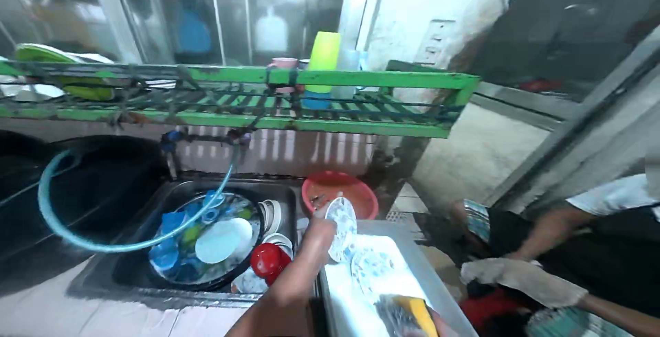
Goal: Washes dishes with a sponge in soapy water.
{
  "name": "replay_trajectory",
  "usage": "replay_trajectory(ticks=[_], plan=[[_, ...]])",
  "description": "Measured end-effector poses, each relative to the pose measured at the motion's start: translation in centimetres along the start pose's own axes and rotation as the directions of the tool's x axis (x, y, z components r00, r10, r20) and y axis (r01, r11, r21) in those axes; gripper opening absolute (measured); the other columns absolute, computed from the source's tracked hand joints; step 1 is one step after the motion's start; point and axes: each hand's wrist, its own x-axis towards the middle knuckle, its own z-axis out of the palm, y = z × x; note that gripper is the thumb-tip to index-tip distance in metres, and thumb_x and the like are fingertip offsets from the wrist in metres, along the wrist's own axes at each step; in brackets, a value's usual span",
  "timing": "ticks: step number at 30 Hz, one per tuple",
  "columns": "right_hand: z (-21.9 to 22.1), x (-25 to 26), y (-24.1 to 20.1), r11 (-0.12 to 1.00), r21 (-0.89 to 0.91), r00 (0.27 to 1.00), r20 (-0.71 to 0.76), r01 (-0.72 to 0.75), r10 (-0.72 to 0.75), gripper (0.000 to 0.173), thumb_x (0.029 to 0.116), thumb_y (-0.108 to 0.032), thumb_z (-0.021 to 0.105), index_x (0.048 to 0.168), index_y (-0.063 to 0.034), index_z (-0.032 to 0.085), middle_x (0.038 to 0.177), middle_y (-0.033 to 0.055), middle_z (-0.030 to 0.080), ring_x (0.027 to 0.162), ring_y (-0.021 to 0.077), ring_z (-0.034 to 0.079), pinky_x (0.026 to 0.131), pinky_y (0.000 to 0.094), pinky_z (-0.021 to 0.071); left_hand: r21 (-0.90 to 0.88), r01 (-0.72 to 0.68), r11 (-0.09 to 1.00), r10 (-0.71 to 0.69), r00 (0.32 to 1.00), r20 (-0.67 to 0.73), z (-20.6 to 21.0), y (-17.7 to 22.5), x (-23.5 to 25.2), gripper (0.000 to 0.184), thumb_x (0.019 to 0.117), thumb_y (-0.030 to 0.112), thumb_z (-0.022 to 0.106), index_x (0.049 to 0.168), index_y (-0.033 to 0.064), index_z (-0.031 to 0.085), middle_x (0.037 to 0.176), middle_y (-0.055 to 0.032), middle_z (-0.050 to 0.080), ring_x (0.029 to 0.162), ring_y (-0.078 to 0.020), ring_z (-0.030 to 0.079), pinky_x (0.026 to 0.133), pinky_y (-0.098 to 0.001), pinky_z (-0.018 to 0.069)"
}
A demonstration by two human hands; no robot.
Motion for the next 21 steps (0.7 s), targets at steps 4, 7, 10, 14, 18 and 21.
replay_trajectory(ticks=[4, 7, 10, 14, 18, 21], plan=[[1.0, 0.1, -6.0, 0.952, 0.187, 0.954, -0.226, 0.242, -0.199, 0.072, 0.0811, -0.017, 0.080, 0.137, 0.0181, 0.051, 0.137, 0.0388, 0.053, 0.132, 0.0483, 0.051, 0.112, 0.0559, 0.0410, -0.104, 0.112, 0.988, -0.089, 0.975, 0.205, 1.2, -0.4, -6.0, 0.077, 0.0893, -0.016, 0.046, 0.160, 0.0097, 0.027, 0.147, -0.0176, 0.051, 0.121, -0.0218, 0.060, 0.097, -0.0404, 0.0540], [3.0, 2.9, -7.7, 0.941, 0.159, 0.918, -0.316, 0.299, -0.238, 0.071, 0.0765, -0.021, 0.078, 0.133, 0.0157, 0.056, 0.136, 0.0353, 0.056, 0.131, 0.0453, 0.052, 0.113, 0.0530, 0.0407, -0.067, 0.162, 0.985, -0.137, 0.949, 0.283, 2.6, -2.2, -8.6, 0.069, 0.0953, -0.010, 0.049, 0.158, 0.0061, 0.026, 0.141, -0.0176, 0.054, 0.117, -0.0174, 0.061, 0.098, -0.0358, 0.0525], [3.6, 6.1, -6.6, 0.974, 0.194, 0.948, -0.315, 0.118, -0.052, 0.065, 0.0855, -0.014, 0.078, 0.138, 0.0127, 0.053, 0.142, 0.0342, 0.052, 0.136, 0.0451, 0.048, 0.116, 0.0547, 0.0373, -0.074, 0.123, 0.990, -0.090, 0.932, 0.350, 2.0, -2.7, -9.3, 0.089, 0.0854, -0.019, 0.046, 0.164, 0.0093, 0.014, 0.159, -0.0194, 0.037, 0.133, -0.0205, 0.052, 0.106, -0.0372, 0.0486], [5.9, 2.9, -9.4, 0.914, 0.207, 0.891, -0.375, 0.350, -0.256, 0.071, 0.0741, -0.018, 0.076, 0.133, 0.0163, 0.055, 0.137, 0.0353, 0.055, 0.130, 0.0452, 0.052, 0.112, 0.0528, 0.0412, 0.086, 0.120, 0.989, -0.141, 0.940, 0.312, 0.8, -2.4, -9.0, 0.045, 0.0960, -0.006, 0.052, 0.140, -0.0025, 0.044, 0.116, -0.0130, 0.061, 0.100, -0.0137, 0.062, 0.087, -0.0319, 0.0528], [5.1, 4.9, -8.0, 0.945, 0.264, 0.926, -0.367, 0.194, -0.088, 0.071, 0.0820, -0.014, 0.081, 0.140, 0.0148, 0.049, 0.141, 0.0356, 0.051, 0.135, 0.0445, 0.050, 0.115, 0.0528, 0.0395, -0.078, 0.096, 0.992, -0.063, 0.935, 0.349, 0.9, -3.0, -9.1, 0.074, 0.0917, -0.011, 0.048, 0.160, 0.0008, 0.021, 0.148, -0.0205, 0.048, 0.123, -0.0166, 0.058, 0.102, -0.0332, 0.0502], [5.6, 5.2, -8.0, 0.921, 0.360, 0.912, -0.410, 0.146, 0.016, 0.073, 0.0833, -0.012, 0.080, 0.142, 0.0141, 0.046, 0.142, 0.0359, 0.050, 0.133, 0.0447, 0.050, 0.113, 0.0549, 0.0404, -0.127, -0.075, 0.989, 0.105, 0.963, 0.248, 2.0, -3.6, -8.8, 0.053, 0.1059, 0.007, 0.039, 0.158, 0.0000, 0.031, 0.160, -0.0204, 0.038, 0.141, -0.0191, 0.047, 0.115, -0.0342, 0.0402]])
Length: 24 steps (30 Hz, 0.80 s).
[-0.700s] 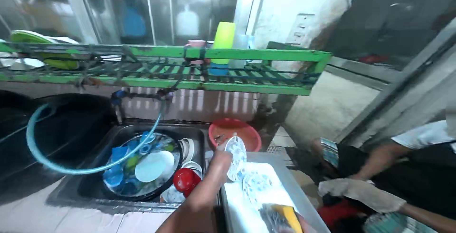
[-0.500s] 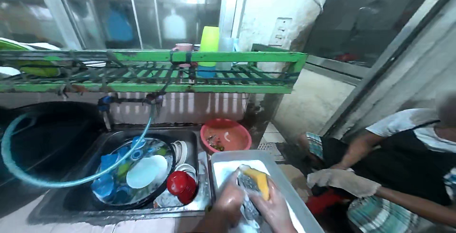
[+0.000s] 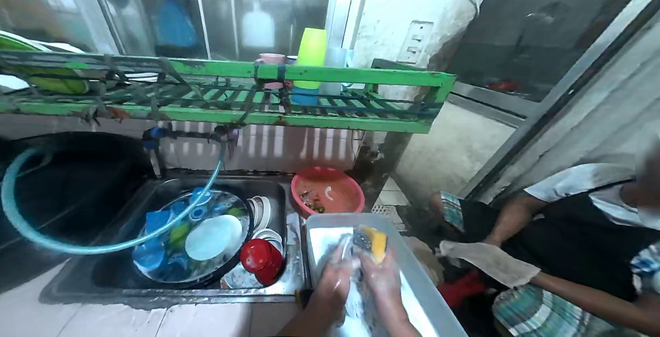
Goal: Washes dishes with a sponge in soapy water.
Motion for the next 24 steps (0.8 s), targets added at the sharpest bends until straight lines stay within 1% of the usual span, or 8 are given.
replay_trajectory(ticks=[5, 10, 12, 14, 18, 20, 22, 24], plan=[[0.3, -3.0, -0.4, 0.999, -0.054, 0.982, 0.187, -0.003, 0.013, 0.077, 0.0785, -0.019, 0.084, 0.140, 0.0129, 0.050, 0.138, 0.0335, 0.054, 0.130, 0.0417, 0.054, 0.110, 0.0526, 0.0440, -0.082, 0.001, 0.997, -0.026, 0.955, -0.295, -1.2, 2.3, 2.8, 0.043, 0.1109, 0.020, 0.040, 0.147, -0.0001, 0.049, 0.152, -0.0170, 0.049, 0.139, -0.0217, 0.048, 0.115, -0.0399, 0.0401], [-0.6, -0.6, -0.2, 0.947, -0.292, 0.985, 0.147, 0.132, -0.091, 0.067, 0.0785, -0.012, 0.082, 0.134, 0.0143, 0.057, 0.139, 0.0367, 0.053, 0.133, 0.0520, 0.048, 0.114, 0.0584, 0.0373, -0.139, 0.047, 0.989, -0.080, 0.968, -0.239, 0.6, 1.2, 1.7, 0.044, 0.1122, 0.020, 0.035, 0.151, 0.0003, 0.045, 0.158, -0.0160, 0.044, 0.144, -0.0202, 0.042, 0.119, -0.0376, 0.0351], [0.0, -1.8, -1.1, 0.968, -0.196, 0.983, 0.130, 0.155, -0.131, 0.072, 0.0743, -0.008, 0.078, 0.137, 0.0158, 0.053, 0.140, 0.0380, 0.051, 0.131, 0.0516, 0.049, 0.112, 0.0587, 0.0387, -0.153, 0.016, 0.988, -0.049, 0.975, -0.218, 1.3, 0.4, 1.3, 0.046, 0.1120, 0.018, 0.032, 0.152, -0.0021, 0.042, 0.159, -0.0179, 0.040, 0.146, -0.0202, 0.040, 0.120, -0.0363, 0.0321], [0.1, -0.6, -0.8, 0.999, -0.036, 0.992, 0.121, -0.035, 0.039, 0.075, 0.0810, -0.005, 0.076, 0.147, 0.0097, 0.043, 0.138, 0.0310, 0.056, 0.126, 0.0387, 0.057, 0.107, 0.0523, 0.0463, -0.091, -0.041, 0.995, 0.024, 0.983, -0.181, 1.4, 0.0, 1.0, 0.047, 0.1111, 0.017, 0.033, 0.153, -0.0032, 0.040, 0.160, -0.0188, 0.039, 0.147, -0.0192, 0.039, 0.121, -0.0349, 0.0314], [-0.9, 4.1, -0.6, 0.895, 0.390, 0.976, 0.071, -0.217, 0.206, 0.053, 0.0922, -0.005, 0.066, 0.141, 0.0025, 0.045, 0.107, 0.0171, 0.066, 0.084, 0.0210, 0.069, 0.070, 0.0397, 0.0609, 0.072, -0.190, 0.979, 0.199, 0.966, -0.165, 0.2, -0.3, 0.6, 0.051, 0.1099, 0.017, 0.027, 0.152, -0.0103, 0.036, 0.159, -0.0265, 0.037, 0.149, -0.0225, 0.037, 0.124, -0.0342, 0.0292], [-2.0, 4.6, -2.9, 0.837, 0.538, 0.995, 0.022, -0.096, 0.100, 0.046, 0.0918, -0.004, 0.062, 0.135, 0.0021, 0.048, 0.095, 0.0113, 0.066, 0.074, 0.0161, 0.068, 0.064, 0.0348, 0.0606, -0.090, 0.080, 0.993, -0.101, 0.963, -0.249, -0.6, 1.4, 1.0, 0.057, 0.1140, 0.034, 0.017, 0.160, 0.0008, 0.025, 0.164, -0.0225, 0.029, 0.149, -0.0268, 0.037, 0.117, -0.0423, 0.0391], [-3.6, 4.9, -4.3, 0.738, 0.675, 0.998, 0.054, -0.015, -0.029, 0.034, 0.0914, -0.011, 0.057, 0.124, -0.0024, 0.051, 0.084, 0.0035, 0.068, 0.068, 0.0116, 0.069, 0.060, 0.0309, 0.0620, -0.338, 0.374, 0.864, -0.453, 0.870, -0.195, -1.8, 2.3, 2.7, 0.068, 0.1085, 0.060, 0.015, 0.162, 0.0179, 0.023, 0.158, -0.0231, 0.039, 0.133, -0.0432, 0.053, 0.090, -0.0636, 0.0538], [-5.6, 5.1, -3.9, 0.663, 0.738, 0.967, 0.240, -0.125, -0.086, 0.039, 0.0842, -0.022, 0.065, 0.117, -0.0048, 0.053, 0.084, 0.0062, 0.073, 0.071, 0.0162, 0.073, 0.063, 0.0337, 0.0638, -0.517, 0.441, 0.734, -0.537, 0.842, -0.045, -3.1, 2.8, 3.4, 0.062, 0.1101, 0.053, 0.025, 0.156, 0.0114, 0.030, 0.141, -0.0293, 0.054, 0.116, -0.0474, 0.064, 0.083, -0.0623, 0.0569]])
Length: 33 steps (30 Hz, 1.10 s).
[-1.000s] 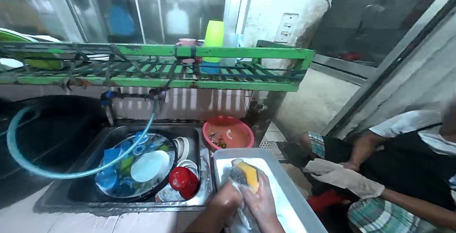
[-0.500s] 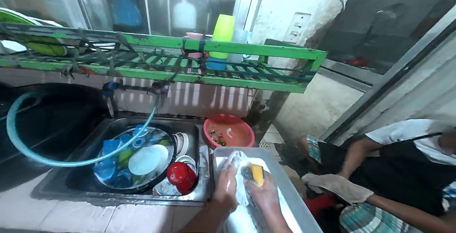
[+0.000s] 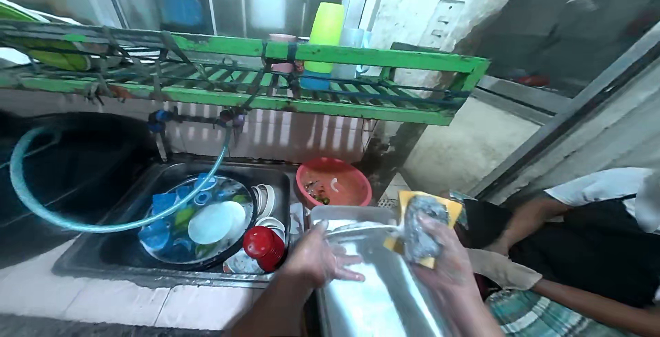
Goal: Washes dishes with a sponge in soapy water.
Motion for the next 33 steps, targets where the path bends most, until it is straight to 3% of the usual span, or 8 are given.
replay_trajectory(ticks=[3, 7, 10, 15, 21, 26, 31, 33], plan=[[-3.3, -0.7, 1.3, 0.942, -0.282, 0.981, 0.015, -0.182, 0.194, 0.058, 0.0770, -0.021, 0.074, 0.126, -0.0001, 0.052, 0.093, 0.0094, 0.073, 0.079, 0.0171, 0.073, 0.069, 0.0344, 0.0635, -0.185, -0.100, 0.978, 0.091, 0.994, -0.056, 0.5, 1.0, -0.3, 0.022, 0.1011, 0.005, 0.047, 0.123, -0.0005, 0.051, 0.100, -0.0205, 0.066, 0.084, -0.0303, 0.069, 0.070, -0.0459, 0.0601], [-1.4, -2.3, 4.4, 0.567, -0.766, 0.953, -0.247, -0.302, 0.174, 0.064, 0.0860, -0.013, 0.079, 0.142, 0.0021, 0.051, 0.115, 0.0237, 0.068, 0.102, 0.0325, 0.068, 0.089, 0.0537, 0.0552, 0.296, -0.093, 0.951, 0.061, 0.992, 0.113, 1.0, -2.3, -0.3, 0.046, 0.0900, -0.011, 0.053, 0.134, 0.0011, 0.050, 0.109, -0.0131, 0.065, 0.093, -0.0203, 0.066, 0.080, -0.0402, 0.0570], [2.2, -5.6, 4.2, 0.500, -0.863, 0.997, -0.036, -0.067, 0.072, 0.074, 0.0762, -0.021, 0.079, 0.143, -0.0006, 0.055, 0.122, 0.0209, 0.070, 0.112, 0.0322, 0.068, 0.097, 0.0548, 0.0536, 0.582, -0.115, 0.805, 0.036, 0.989, 0.145, 1.2, -4.5, -0.4, 0.023, 0.0967, -0.006, 0.050, 0.118, 0.0006, 0.057, 0.097, -0.0056, 0.060, 0.086, -0.0125, 0.059, 0.078, -0.0329, 0.0511], [-2.4, -1.7, 4.1, 0.700, -0.666, 0.955, -0.287, -0.258, 0.079, 0.065, 0.0898, -0.015, 0.074, 0.145, 0.0035, 0.044, 0.119, 0.0212, 0.064, 0.100, 0.0249, 0.067, 0.085, 0.0444, 0.0573, 0.621, -0.206, 0.756, 0.016, 0.954, 0.298, 0.7, -4.9, -1.4, 0.072, 0.0867, -0.014, 0.051, 0.154, 0.0061, 0.036, 0.150, -0.0166, 0.049, 0.131, -0.0204, 0.054, 0.105, -0.0396, 0.0481], [2.0, -5.8, 2.5, 0.498, -0.851, 0.986, 0.147, 0.167, -0.079, 0.073, 0.0695, -0.017, 0.082, 0.135, 0.0064, 0.059, 0.122, 0.0193, 0.070, 0.111, 0.0245, 0.069, 0.097, 0.0431, 0.0563, 0.817, -0.119, 0.564, -0.077, 0.978, 0.195, 1.8, -3.0, -1.9, 0.033, 0.0882, -0.008, 0.060, 0.120, 0.0006, 0.058, 0.102, -0.0079, 0.062, 0.091, -0.0154, 0.059, 0.081, -0.0365, 0.0505], [-1.2, -2.3, 2.4, 0.699, -0.692, 0.974, -0.227, -0.179, 0.025, 0.075, 0.0813, -0.013, 0.076, 0.146, 0.0030, 0.042, 0.125, 0.0202, 0.062, 0.107, 0.0233, 0.065, 0.089, 0.0425, 0.0569, 0.702, -0.107, 0.705, -0.089, 0.967, 0.237, 1.7, -2.8, -2.5, 0.066, 0.0861, -0.010, 0.059, 0.147, 0.0055, 0.041, 0.122, -0.0143, 0.060, 0.103, -0.0190, 0.062, 0.086, -0.0380, 0.0536], [2.7, -6.2, 1.2, 0.496, -0.843, 0.978, 0.178, 0.210, -0.112, 0.071, 0.0705, -0.021, 0.083, 0.131, 0.0078, 0.062, 0.118, 0.0180, 0.072, 0.109, 0.0193, 0.070, 0.097, 0.0370, 0.0565, 0.773, -0.109, 0.625, -0.135, 0.960, 0.244, 2.3, -2.7, -2.7, 0.029, 0.0886, -0.008, 0.061, 0.116, 0.0020, 0.059, 0.099, -0.0047, 0.063, 0.089, -0.0128, 0.061, 0.081, -0.0349, 0.0520], [1.8, -5.0, 1.8, 0.621, -0.783, 0.999, 0.010, 0.036, -0.044, 0.066, 0.0729, -0.013, 0.082, 0.131, 0.0072, 0.059, 0.112, 0.0158, 0.071, 0.097, 0.0165, 0.069, 0.086, 0.0362, 0.0585, 0.672, -0.100, 0.734, -0.093, 0.965, 0.244, 2.2, -2.8, -2.7, 0.051, 0.0889, -0.009, 0.060, 0.137, 0.0001, 0.048, 0.117, -0.0120, 0.063, 0.102, -0.0177, 0.063, 0.089, -0.0380, 0.0536]])
